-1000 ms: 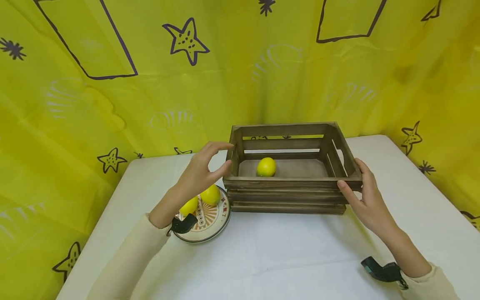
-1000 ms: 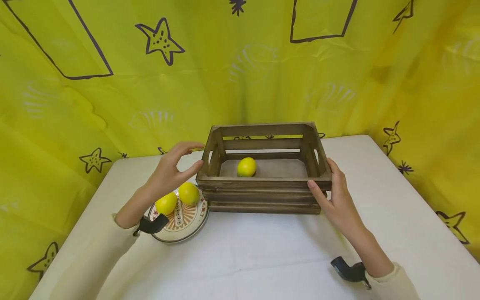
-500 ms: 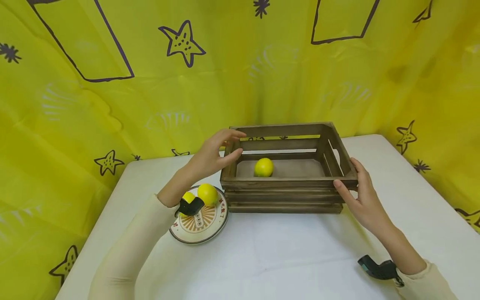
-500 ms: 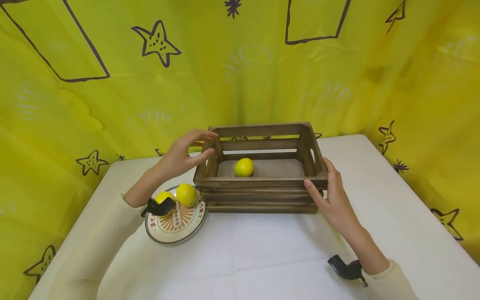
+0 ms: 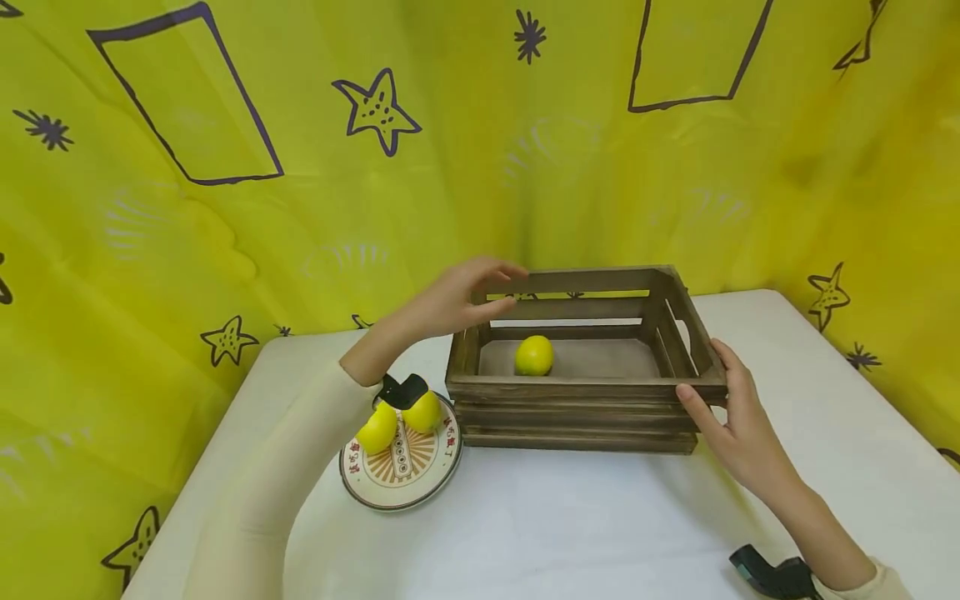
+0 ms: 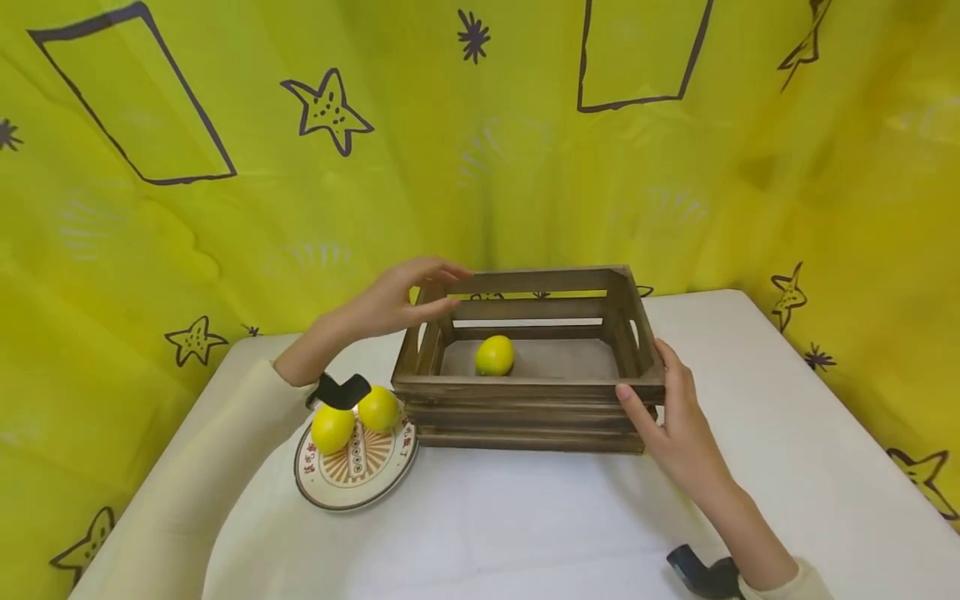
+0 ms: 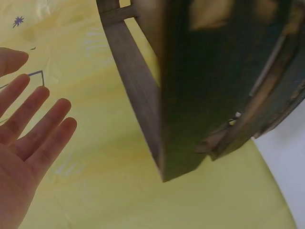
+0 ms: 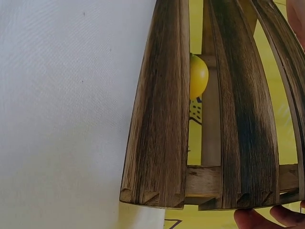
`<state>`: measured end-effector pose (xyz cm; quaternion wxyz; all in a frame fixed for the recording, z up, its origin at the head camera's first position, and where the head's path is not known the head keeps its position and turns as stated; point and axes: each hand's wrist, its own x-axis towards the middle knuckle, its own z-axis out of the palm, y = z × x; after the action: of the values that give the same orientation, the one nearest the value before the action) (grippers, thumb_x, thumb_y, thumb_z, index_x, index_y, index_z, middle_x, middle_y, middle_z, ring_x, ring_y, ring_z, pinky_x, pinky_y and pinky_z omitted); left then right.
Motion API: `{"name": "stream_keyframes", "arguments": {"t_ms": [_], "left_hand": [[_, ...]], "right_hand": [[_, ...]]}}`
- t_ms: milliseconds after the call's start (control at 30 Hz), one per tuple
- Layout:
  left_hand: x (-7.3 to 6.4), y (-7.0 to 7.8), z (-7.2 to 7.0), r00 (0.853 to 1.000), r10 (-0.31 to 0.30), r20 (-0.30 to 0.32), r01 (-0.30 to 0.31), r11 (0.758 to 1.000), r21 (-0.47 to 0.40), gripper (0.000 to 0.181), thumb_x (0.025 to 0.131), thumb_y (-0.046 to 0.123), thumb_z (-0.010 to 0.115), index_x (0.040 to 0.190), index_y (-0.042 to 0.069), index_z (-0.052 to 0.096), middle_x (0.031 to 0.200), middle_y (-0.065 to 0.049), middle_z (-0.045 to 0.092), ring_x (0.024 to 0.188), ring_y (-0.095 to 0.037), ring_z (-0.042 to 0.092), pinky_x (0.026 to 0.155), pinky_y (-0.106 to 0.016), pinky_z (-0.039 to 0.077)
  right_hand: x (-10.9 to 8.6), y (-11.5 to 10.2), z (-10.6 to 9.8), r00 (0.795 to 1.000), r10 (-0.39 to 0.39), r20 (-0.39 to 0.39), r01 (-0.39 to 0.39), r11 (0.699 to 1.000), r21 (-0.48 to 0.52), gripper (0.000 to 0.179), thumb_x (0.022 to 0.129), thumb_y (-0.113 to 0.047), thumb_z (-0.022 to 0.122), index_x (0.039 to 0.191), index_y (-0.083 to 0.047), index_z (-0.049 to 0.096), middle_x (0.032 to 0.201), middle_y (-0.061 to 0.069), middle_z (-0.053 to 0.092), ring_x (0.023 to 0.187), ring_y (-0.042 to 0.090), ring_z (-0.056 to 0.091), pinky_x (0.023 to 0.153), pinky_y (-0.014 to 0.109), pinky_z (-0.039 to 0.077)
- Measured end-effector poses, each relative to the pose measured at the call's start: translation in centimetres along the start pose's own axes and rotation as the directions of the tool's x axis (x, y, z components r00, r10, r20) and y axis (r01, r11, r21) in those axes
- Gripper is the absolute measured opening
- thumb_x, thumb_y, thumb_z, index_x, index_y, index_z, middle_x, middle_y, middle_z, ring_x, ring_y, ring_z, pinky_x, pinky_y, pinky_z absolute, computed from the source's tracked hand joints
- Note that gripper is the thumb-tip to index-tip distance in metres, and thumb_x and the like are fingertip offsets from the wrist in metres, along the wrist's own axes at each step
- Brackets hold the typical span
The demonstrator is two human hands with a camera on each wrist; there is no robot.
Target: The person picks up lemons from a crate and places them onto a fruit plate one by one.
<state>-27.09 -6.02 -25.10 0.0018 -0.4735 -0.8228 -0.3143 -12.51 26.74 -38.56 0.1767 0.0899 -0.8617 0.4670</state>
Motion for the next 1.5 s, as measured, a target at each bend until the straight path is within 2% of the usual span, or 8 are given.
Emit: {"name": "stream_keyframes", "arguments": {"t_ms": [133, 233, 367, 567, 767, 1067, 1233, 1500], "left_hand": [[2.2, 0.6, 0.1, 0.999, 0.038, 0.016, -0.037, 0.999, -0.013, 0.038, 0.095, 0.008, 0.062, 0.13, -0.004, 0.054, 0.131, -0.017, 0.058, 0.121, -0.032, 0.056, 0.103, -0.035, 0.045], [3.6, 1.1, 0.1, 0.998, 0.028, 0.048, -0.028, 1.0, -0.002, 0.04, 0.096, 0.011, 0.062, 0.133, -0.001, 0.053, 0.134, -0.014, 0.057, 0.122, -0.029, 0.055, 0.104, -0.034, 0.044], [5.4, 1.5, 0.3, 0.995, 0.007, 0.095, -0.007, 1.0, 0.004, 0.041, 0.097, 0.014, 0.061, 0.135, 0.001, 0.052, 0.137, -0.011, 0.055, 0.123, -0.025, 0.053, 0.104, -0.031, 0.043], [8.3, 1.9, 0.9, 0.992, 0.018, 0.121, -0.018, 1.0, 0.002, 0.041, 0.097, 0.014, 0.061, 0.135, 0.001, 0.052, 0.138, -0.011, 0.054, 0.123, -0.023, 0.055, 0.101, -0.033, 0.045], [10.2, 1.2, 2.1, 0.987, 0.021, 0.16, -0.022, 1.0, 0.001, 0.04, 0.097, 0.014, 0.061, 0.134, 0.001, 0.052, 0.137, -0.011, 0.054, 0.121, -0.023, 0.056, 0.098, -0.031, 0.046], [10.7, -1.4, 4.4, 0.975, -0.051, 0.217, 0.073, 0.993, -0.095, 0.049, 0.097, 0.013, 0.06, 0.143, 0.004, 0.042, 0.137, -0.018, 0.051, 0.123, -0.031, 0.054, 0.101, -0.034, 0.046], [10.6, -2.7, 5.3, 0.971, -0.041, 0.237, 0.064, 0.994, -0.091, 0.042, 0.096, 0.011, 0.062, 0.134, -0.002, 0.052, 0.133, -0.017, 0.056, 0.124, -0.029, 0.054, 0.105, -0.032, 0.043], [9.7, -4.0, 6.1, 0.924, -0.104, 0.368, 0.139, 0.988, -0.07, 0.045, 0.09, 0.018, 0.071, 0.13, 0.001, 0.059, 0.134, -0.012, 0.057, 0.128, -0.029, 0.051, 0.108, -0.038, 0.04]], "right_hand": [[-0.3, 0.0, -0.8, 0.999, -0.023, -0.03, 0.023, 1.0, 0.001, 0.073, 0.101, -0.014, 0.052, 0.157, -0.013, 0.005, 0.156, 0.027, 0.012, 0.137, 0.053, 0.018, 0.106, 0.071, 0.013], [-0.4, 0.2, -1.0, 1.0, -0.015, -0.024, 0.015, 1.0, 0.003, 0.074, 0.1, -0.014, 0.052, 0.158, -0.014, 0.005, 0.157, 0.027, 0.01, 0.139, 0.053, 0.015, 0.106, 0.073, 0.011], [-0.4, 0.3, -0.9, 1.0, -0.008, -0.012, 0.008, 1.0, 0.004, 0.074, 0.1, -0.014, 0.052, 0.158, -0.015, 0.005, 0.157, 0.027, 0.01, 0.138, 0.053, 0.016, 0.101, 0.076, 0.015], [-0.1, -0.1, -0.9, 1.0, -0.006, -0.023, 0.006, 1.0, -0.009, 0.074, 0.1, -0.014, 0.052, 0.158, -0.015, 0.006, 0.157, 0.025, 0.013, 0.134, 0.052, 0.025, 0.097, 0.072, 0.024], [-0.4, -0.2, -0.9, 0.999, 0.021, -0.027, -0.022, 1.0, -0.021, 0.074, 0.101, -0.016, 0.053, 0.157, -0.012, 0.005, 0.157, 0.026, 0.012, 0.134, 0.053, 0.023, 0.098, 0.073, 0.023], [-0.5, -0.3, -0.9, 0.998, 0.063, -0.025, -0.064, 0.998, -0.029, 0.077, 0.099, -0.017, 0.056, 0.157, -0.012, 0.007, 0.157, 0.026, 0.012, 0.136, 0.052, 0.024, 0.097, 0.074, 0.027], [-0.7, -0.2, -0.7, 0.997, 0.071, -0.019, -0.072, 0.997, -0.036, 0.077, 0.099, -0.017, 0.057, 0.157, -0.012, 0.007, 0.157, 0.026, 0.013, 0.136, 0.05, 0.025, 0.096, 0.073, 0.029], [-0.5, -0.6, 0.1, 0.998, 0.06, -0.019, -0.061, 0.998, -0.029, 0.075, 0.099, -0.017, 0.057, 0.157, -0.012, 0.009, 0.156, 0.024, 0.016, 0.136, 0.047, 0.026, 0.098, 0.071, 0.029]]}}
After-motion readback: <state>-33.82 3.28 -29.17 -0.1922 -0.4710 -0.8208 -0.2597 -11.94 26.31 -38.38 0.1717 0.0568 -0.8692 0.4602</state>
